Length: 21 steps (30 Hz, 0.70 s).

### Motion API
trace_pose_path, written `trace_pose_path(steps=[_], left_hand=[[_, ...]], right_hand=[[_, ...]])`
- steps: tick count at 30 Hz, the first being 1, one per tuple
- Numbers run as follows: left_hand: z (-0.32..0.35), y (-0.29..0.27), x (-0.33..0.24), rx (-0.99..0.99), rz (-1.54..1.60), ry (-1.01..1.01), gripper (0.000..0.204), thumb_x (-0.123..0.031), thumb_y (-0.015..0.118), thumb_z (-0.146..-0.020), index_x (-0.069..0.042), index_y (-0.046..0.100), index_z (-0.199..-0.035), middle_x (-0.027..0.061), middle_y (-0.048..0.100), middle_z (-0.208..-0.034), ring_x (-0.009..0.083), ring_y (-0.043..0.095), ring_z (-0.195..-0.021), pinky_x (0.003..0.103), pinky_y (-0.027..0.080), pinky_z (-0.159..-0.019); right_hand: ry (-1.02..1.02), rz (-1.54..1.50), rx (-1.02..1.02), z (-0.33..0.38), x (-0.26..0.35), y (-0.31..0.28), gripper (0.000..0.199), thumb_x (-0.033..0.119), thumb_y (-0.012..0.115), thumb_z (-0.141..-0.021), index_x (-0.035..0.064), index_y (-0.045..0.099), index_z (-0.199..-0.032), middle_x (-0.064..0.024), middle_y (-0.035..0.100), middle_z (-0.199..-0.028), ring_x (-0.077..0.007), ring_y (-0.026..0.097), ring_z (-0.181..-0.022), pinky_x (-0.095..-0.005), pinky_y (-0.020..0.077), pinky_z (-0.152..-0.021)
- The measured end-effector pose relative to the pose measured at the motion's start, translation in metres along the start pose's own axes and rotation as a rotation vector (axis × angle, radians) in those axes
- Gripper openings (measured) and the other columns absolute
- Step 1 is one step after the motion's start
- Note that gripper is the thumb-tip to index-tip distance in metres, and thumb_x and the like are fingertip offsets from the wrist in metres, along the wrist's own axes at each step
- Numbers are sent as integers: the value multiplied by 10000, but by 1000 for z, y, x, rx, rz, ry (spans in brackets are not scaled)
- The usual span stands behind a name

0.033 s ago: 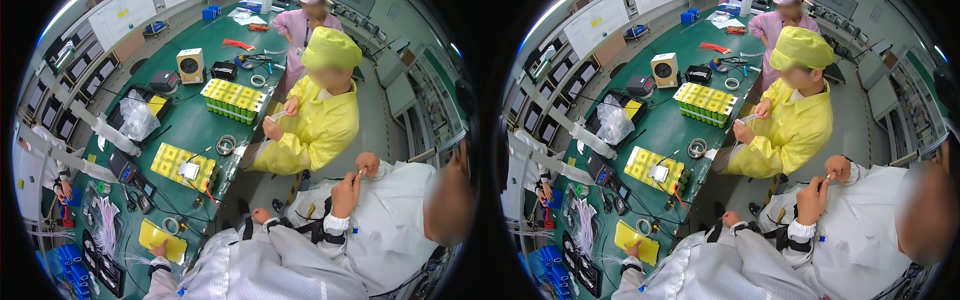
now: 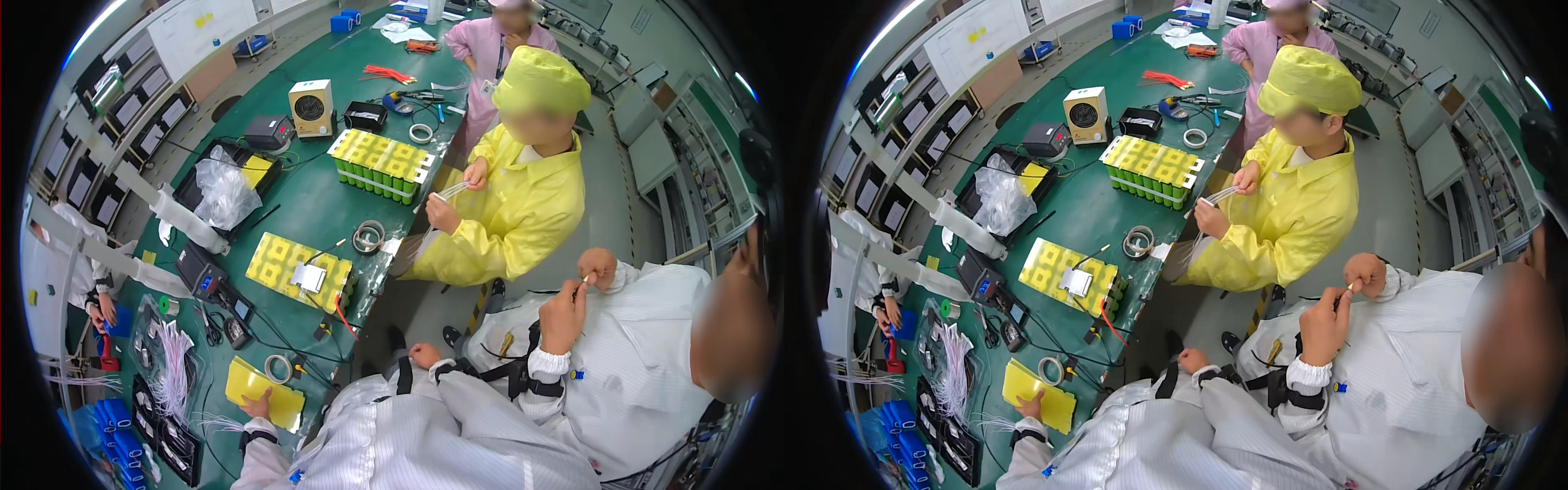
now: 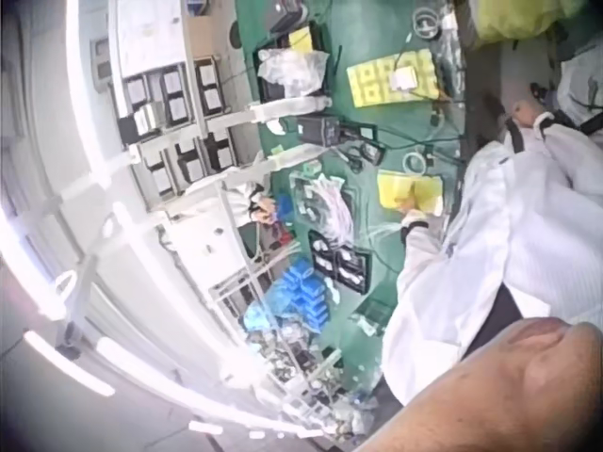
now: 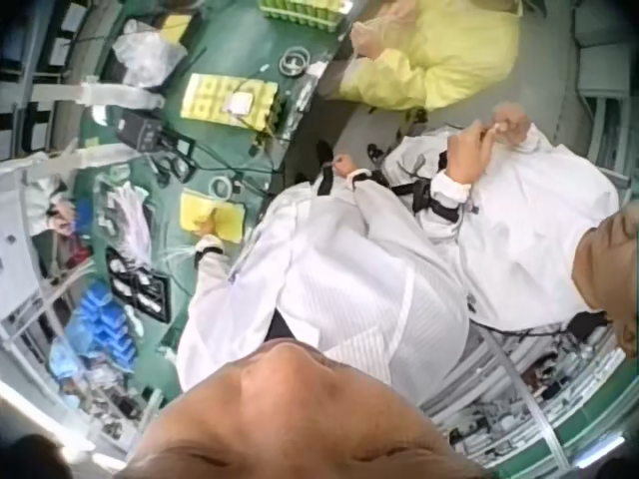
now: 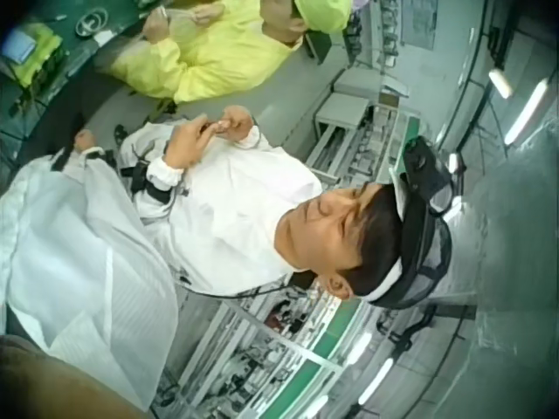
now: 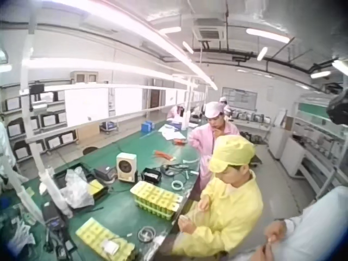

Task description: Soldering wires and assembling a large battery pack in a factory setting.

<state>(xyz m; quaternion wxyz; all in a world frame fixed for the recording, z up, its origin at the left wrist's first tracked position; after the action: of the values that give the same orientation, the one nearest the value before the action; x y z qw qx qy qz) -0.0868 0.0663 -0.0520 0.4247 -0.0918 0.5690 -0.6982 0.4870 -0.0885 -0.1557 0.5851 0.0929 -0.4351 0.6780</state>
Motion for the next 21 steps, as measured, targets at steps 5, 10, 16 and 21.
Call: trace_pose_path(steps=[5, 10, 16, 21], left_hand=[[-6, 0, -30, 79, -213, -56, 1129, -585, 734, -553, -164, 141, -1417, 278, 123, -1417, 407, 191, -1305, 418, 191, -1073], [-14, 18, -36, 6, -263, 4, 1079, -653, 670, -585, -155, 174, -1404, 280, 163, -1397, 454, 168, -1288, 470, 169, -1061], [-24, 25, -16, 6, -242, 107, 1063, -703, 609, -615, -166, 157, -1414, 299, 113, -1412, 472, 143, -1289, 497, 152, -1060], [-19, 20, -21, 31, -208, 85, 1060, -641, 663, -612, -186, 147, -1417, 207, 65, -1456, 385, 99, -1335, 546, 164, -1040]], right_hand=[[-90, -84, -139, 71, 32, -11, 206, 221, 599, -762, 35, 658, -826, -88, 654, -719, -187, 620, -665, -302, 473, -634], [-36, -172, -323, 99, -33, -8, 221, 222, 613, -760, 11, 649, -814, -86, 642, -684, -153, 586, -624, -289, 448, -595], [75, -158, -318, 135, -69, 1, 241, 259, 632, -760, 28, 656, -824, -90, 647, -704, -171, 601, -652, -300, 464, -628], [92, -86, -359, 155, -73, 7, 247, 279, 636, -764, 57, 659, -870, -115, 660, -780, -235, 634, -743, -330, 476, -691]])
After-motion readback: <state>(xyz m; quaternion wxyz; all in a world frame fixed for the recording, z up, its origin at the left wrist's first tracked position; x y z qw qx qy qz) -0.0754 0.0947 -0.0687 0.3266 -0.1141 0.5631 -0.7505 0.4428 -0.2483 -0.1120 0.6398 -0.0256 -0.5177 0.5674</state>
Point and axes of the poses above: each hand's wrist, its own z-axis away from the middle knuckle, its own y-axis out of the palm, x = y × z, the point moved 7 cm from there along -z, towards the middle knuckle
